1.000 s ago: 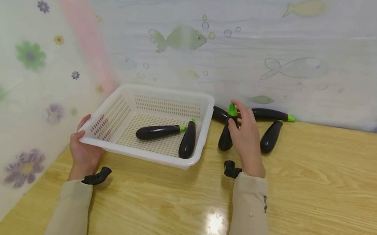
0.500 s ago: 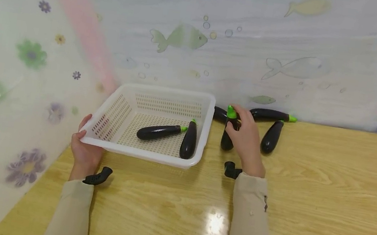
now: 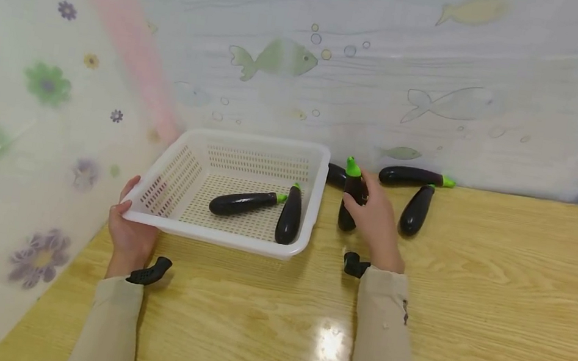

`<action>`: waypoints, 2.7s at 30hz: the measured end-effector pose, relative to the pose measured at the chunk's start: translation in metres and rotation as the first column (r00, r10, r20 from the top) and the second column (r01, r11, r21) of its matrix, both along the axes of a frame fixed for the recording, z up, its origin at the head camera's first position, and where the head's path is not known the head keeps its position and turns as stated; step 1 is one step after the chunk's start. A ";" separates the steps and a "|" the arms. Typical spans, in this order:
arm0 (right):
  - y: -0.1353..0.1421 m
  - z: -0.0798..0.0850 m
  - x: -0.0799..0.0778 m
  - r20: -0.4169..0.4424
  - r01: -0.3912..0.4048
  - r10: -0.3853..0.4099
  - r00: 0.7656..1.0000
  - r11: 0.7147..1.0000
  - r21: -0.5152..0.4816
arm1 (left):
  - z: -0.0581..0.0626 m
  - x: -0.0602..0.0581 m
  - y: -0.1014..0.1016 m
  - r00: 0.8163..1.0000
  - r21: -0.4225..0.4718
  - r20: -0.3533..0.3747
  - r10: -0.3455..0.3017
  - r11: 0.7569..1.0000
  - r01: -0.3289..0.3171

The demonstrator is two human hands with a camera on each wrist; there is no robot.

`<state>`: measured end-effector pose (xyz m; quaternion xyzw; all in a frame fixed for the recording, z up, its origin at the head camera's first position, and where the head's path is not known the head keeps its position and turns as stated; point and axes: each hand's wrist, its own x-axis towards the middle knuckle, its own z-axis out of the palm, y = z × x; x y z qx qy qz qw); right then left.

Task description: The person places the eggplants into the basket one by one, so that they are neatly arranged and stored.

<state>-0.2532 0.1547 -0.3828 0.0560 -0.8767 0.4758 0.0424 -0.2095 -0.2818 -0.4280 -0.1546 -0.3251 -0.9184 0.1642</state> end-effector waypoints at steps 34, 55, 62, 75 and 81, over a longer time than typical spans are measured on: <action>-0.019 0.044 0.028 -0.072 -0.078 0.059 0.996 0.954 -0.289 | -0.003 0.001 0.000 1.000 -0.011 -0.004 0.018 1.000 -0.018; -0.036 0.048 0.021 -0.177 -0.127 0.115 0.977 0.990 -0.062 | -0.005 -0.001 -0.002 1.000 -0.002 -0.014 0.005 1.000 -0.005; -0.047 0.052 0.022 -0.212 -0.106 0.091 0.973 0.992 -0.063 | -0.002 -0.002 0.000 1.000 0.001 -0.010 -0.002 1.000 0.002; -0.079 0.048 0.028 -0.156 -0.196 0.199 0.967 0.980 0.036 | -0.002 -0.001 -0.001 1.000 0.002 -0.013 -0.013 1.000 0.013; -0.087 0.045 0.028 -0.155 -0.189 0.201 0.967 0.978 0.090 | -0.001 -0.003 0.000 1.000 -0.006 -0.021 -0.015 1.000 0.015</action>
